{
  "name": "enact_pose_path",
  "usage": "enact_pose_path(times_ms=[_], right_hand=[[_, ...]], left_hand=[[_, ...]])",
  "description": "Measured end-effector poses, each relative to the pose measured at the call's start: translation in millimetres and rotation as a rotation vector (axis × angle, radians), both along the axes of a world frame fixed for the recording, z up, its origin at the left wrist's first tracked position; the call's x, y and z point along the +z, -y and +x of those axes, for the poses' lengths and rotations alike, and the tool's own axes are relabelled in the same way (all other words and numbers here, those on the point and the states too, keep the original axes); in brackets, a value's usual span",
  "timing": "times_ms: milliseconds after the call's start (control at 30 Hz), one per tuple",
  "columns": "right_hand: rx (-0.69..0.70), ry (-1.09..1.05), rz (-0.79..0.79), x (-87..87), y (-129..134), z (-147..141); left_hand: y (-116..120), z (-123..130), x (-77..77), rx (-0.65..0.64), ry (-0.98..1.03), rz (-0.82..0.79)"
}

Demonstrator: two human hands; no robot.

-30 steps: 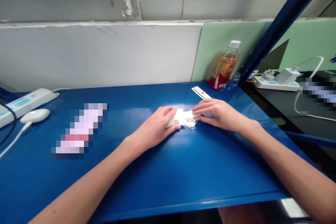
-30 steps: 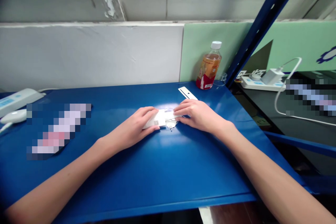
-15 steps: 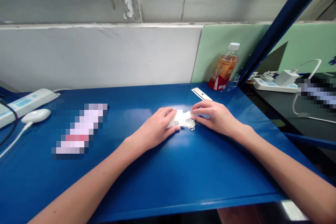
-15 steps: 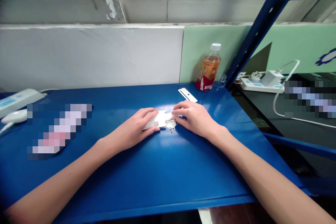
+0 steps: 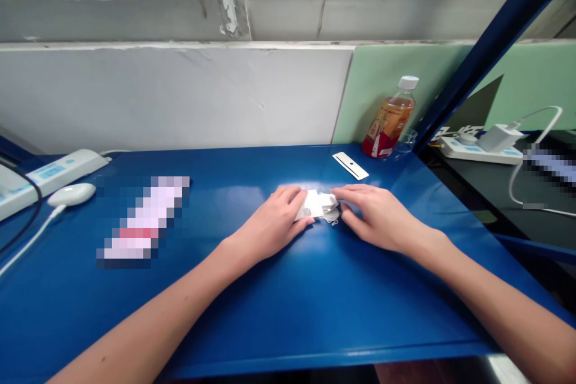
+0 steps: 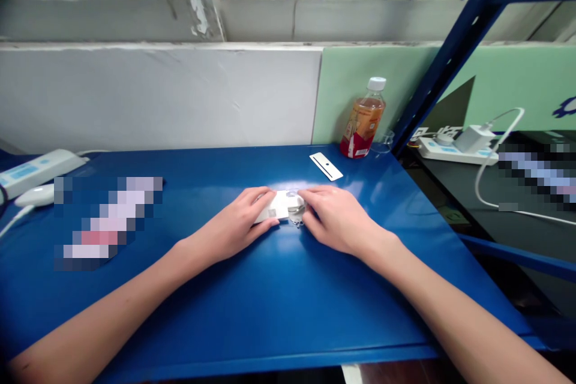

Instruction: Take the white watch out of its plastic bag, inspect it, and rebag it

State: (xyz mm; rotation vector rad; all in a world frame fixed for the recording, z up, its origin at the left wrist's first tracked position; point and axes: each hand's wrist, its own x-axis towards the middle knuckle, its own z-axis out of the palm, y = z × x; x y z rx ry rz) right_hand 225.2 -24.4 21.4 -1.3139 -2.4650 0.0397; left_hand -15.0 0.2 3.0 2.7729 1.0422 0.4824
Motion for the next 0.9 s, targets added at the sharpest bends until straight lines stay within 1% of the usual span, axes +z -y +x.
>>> enact_pose_path(times_ms=[100, 233, 333, 433, 533, 600, 633, 700, 800, 833, 900], right_hand=[[0.033, -0.063, -0.042, -6.3, 3, -5], [0.049, -0.217, -0.198, -13.6, 6, -9], [0.064, -0.305, -0.269, -16.9, 8, -10], [0.070, -0.371, -0.332, -17.4, 8, -11], [0.067, -0.389, -0.365, -15.7, 5, -11], [0.053, -0.391, -0.342, -14.2, 3, -10], [0.041, -0.387, -0.307, -13.6, 1, -9], [0.015, -0.348, -0.187, -12.7, -2, -7], [-0.049, -0.214, -0.013, -12.2, -6, -4], [-0.084, -0.177, 0.002, -12.0, -6, -3], [-0.154, -0.161, -0.039, -11.1, -6, -3]], left_hand=[[0, 1, -1.3, -0.004, 0.024, 0.000], [2, 3, -1.2, -0.004, 0.047, -0.001], [4, 5, 0.5, 0.007, 0.044, -0.002], [4, 7, 1.3, 0.010, -0.005, -0.021], [5, 7, -1.4, 0.004, -0.104, -0.015], [5, 6, -4.5, 0.008, -0.166, -0.001], [5, 6, -5.9, 0.011, -0.188, 0.004], [5, 5, -7.6, 0.015, -0.218, 0.005], [6, 6, -7.1, 0.023, -0.227, 0.002], [6, 6, -6.4, 0.026, -0.227, -0.001], [6, 6, -5.0, 0.030, -0.228, -0.010]])
